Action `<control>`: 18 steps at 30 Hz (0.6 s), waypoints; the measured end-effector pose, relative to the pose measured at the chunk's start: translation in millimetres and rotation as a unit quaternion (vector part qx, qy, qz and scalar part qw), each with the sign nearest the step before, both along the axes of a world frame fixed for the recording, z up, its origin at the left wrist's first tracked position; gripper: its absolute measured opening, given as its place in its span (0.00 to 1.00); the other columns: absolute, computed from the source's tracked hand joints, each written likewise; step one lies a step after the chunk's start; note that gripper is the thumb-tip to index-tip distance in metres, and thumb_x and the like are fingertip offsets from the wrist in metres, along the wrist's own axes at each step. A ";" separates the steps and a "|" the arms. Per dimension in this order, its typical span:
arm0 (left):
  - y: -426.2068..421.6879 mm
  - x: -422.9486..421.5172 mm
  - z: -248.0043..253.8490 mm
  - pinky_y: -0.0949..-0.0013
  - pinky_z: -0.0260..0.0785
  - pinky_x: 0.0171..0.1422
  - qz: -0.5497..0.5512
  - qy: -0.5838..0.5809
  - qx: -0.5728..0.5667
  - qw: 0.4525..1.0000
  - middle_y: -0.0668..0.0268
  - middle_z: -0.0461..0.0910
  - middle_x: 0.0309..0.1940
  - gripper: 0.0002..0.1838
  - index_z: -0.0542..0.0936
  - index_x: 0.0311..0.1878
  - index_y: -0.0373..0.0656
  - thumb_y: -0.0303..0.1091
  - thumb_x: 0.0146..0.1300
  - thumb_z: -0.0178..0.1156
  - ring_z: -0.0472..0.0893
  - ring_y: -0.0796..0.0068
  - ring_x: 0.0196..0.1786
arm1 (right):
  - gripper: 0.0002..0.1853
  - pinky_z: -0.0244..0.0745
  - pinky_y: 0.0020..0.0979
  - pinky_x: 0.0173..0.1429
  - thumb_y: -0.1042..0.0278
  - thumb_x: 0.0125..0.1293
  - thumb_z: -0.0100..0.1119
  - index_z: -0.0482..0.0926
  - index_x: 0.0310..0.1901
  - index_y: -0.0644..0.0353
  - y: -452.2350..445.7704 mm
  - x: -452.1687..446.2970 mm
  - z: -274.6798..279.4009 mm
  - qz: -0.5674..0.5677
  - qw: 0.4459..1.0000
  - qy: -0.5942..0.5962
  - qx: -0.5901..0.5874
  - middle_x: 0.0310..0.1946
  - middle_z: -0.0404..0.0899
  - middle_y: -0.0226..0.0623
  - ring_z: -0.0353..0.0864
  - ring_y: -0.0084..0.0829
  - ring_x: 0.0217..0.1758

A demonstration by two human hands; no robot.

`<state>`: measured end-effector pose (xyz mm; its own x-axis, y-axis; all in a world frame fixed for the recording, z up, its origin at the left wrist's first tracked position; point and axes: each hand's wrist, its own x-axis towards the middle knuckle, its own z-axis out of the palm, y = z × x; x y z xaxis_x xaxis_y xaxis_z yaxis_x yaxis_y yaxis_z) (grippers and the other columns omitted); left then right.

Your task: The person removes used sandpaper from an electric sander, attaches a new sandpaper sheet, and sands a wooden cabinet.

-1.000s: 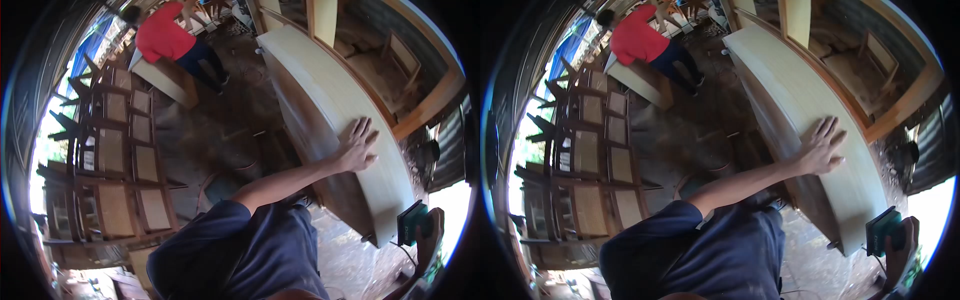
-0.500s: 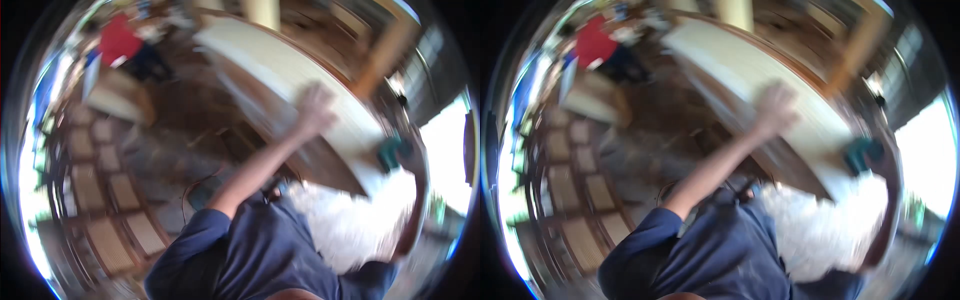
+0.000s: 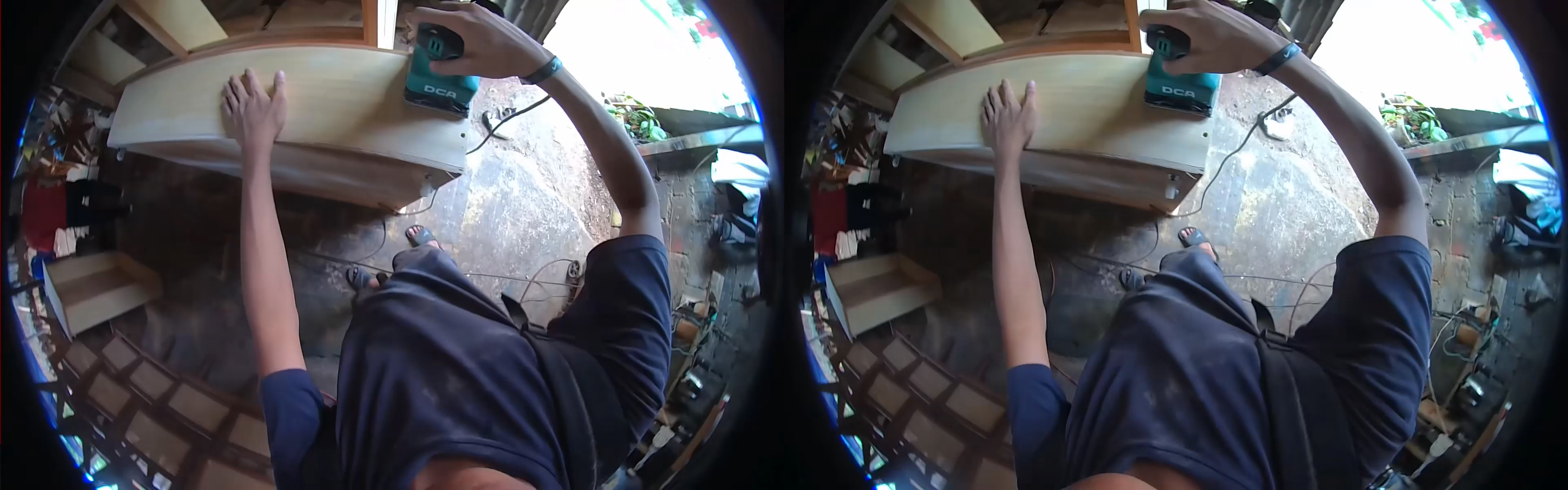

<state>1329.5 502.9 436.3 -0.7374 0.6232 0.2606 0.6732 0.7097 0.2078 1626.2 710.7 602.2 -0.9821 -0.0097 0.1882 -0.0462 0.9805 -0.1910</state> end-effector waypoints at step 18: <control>10.7 -1.4 5.4 0.47 0.39 0.85 0.071 0.039 -0.067 0.994 0.59 0.52 0.82 0.43 0.58 0.81 0.60 0.74 0.70 0.39 0.50 0.54 0.83 | 0.27 0.80 0.48 0.40 0.58 0.47 0.69 0.79 0.51 0.56 22.7 12.3 -10.9 0.015 0.997 0.038 -0.069 0.34 0.83 0.49 0.84 0.52 0.38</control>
<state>1328.1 513.6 441.7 -0.8015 0.5470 0.2416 0.5744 0.8166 0.0564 1638.5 733.5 591.2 -0.9648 -0.0072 0.2627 -0.0937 0.9435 -0.3180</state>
